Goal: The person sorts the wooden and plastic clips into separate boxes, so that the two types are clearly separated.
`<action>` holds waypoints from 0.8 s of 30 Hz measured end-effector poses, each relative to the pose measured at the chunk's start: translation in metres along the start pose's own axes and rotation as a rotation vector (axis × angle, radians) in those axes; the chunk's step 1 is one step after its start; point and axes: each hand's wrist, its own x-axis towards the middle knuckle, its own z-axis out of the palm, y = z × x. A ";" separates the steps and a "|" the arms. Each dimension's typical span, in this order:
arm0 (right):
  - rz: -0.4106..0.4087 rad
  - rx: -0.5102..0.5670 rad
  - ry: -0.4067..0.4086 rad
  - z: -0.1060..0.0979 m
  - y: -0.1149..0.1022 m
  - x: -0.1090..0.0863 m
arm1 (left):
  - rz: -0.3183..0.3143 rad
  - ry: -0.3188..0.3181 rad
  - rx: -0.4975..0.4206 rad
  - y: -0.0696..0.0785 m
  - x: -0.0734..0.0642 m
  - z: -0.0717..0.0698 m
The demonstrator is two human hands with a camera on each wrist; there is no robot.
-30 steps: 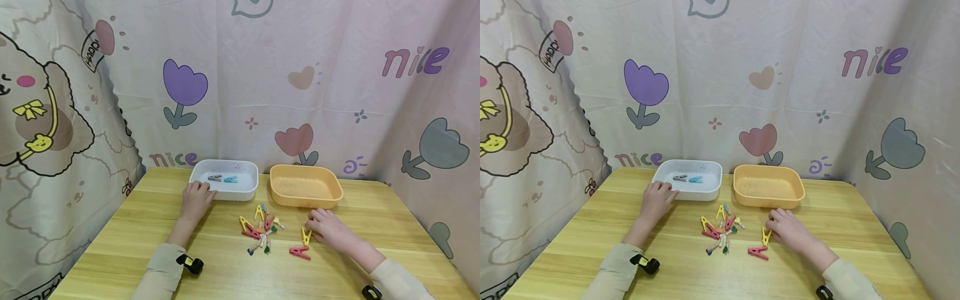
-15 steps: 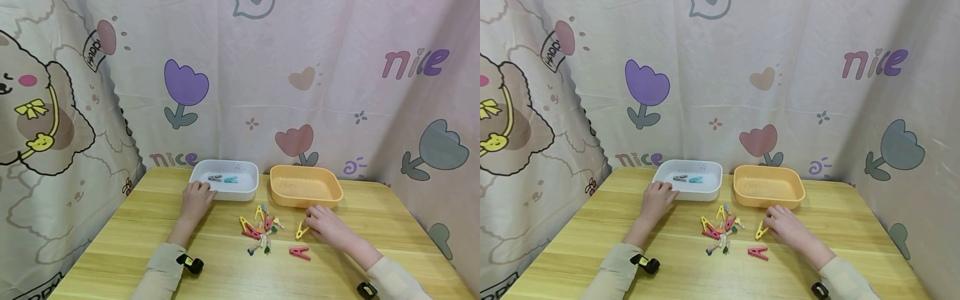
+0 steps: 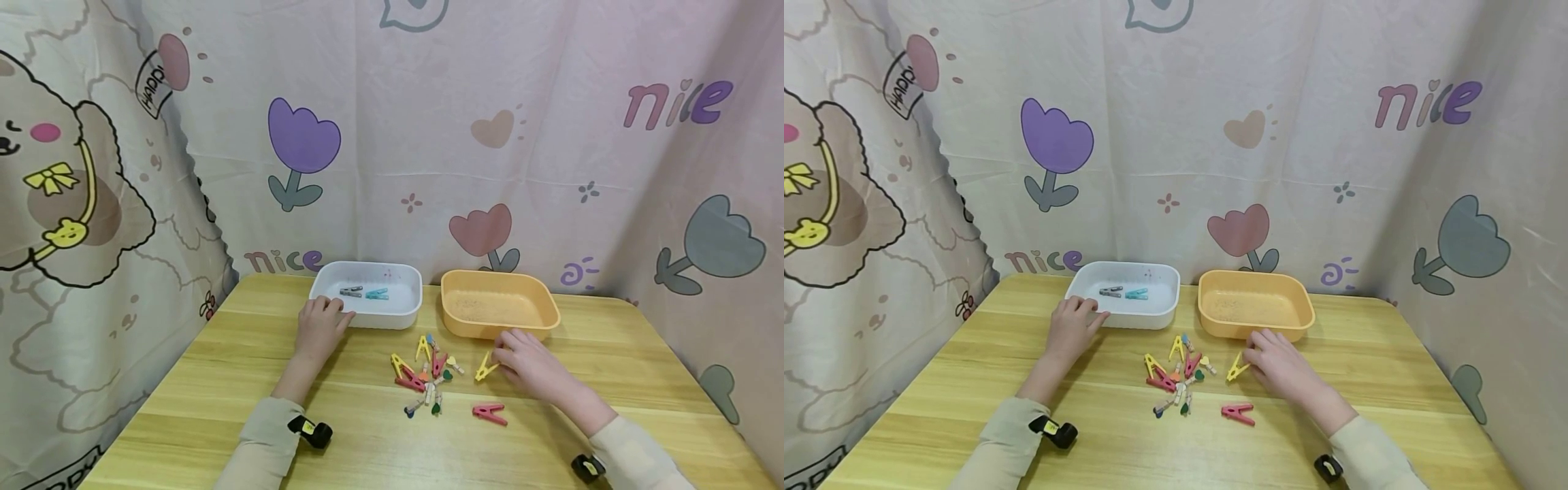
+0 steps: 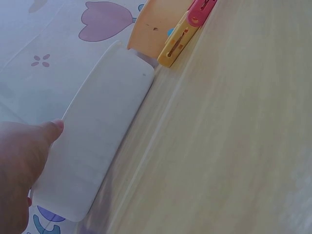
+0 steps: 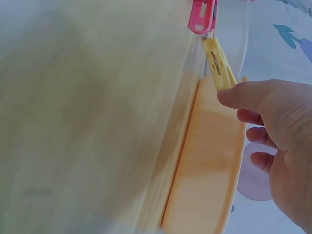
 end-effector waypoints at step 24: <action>0.027 -0.004 0.050 -0.008 0.007 0.028 | -0.014 -0.018 -0.006 0.002 0.000 -0.001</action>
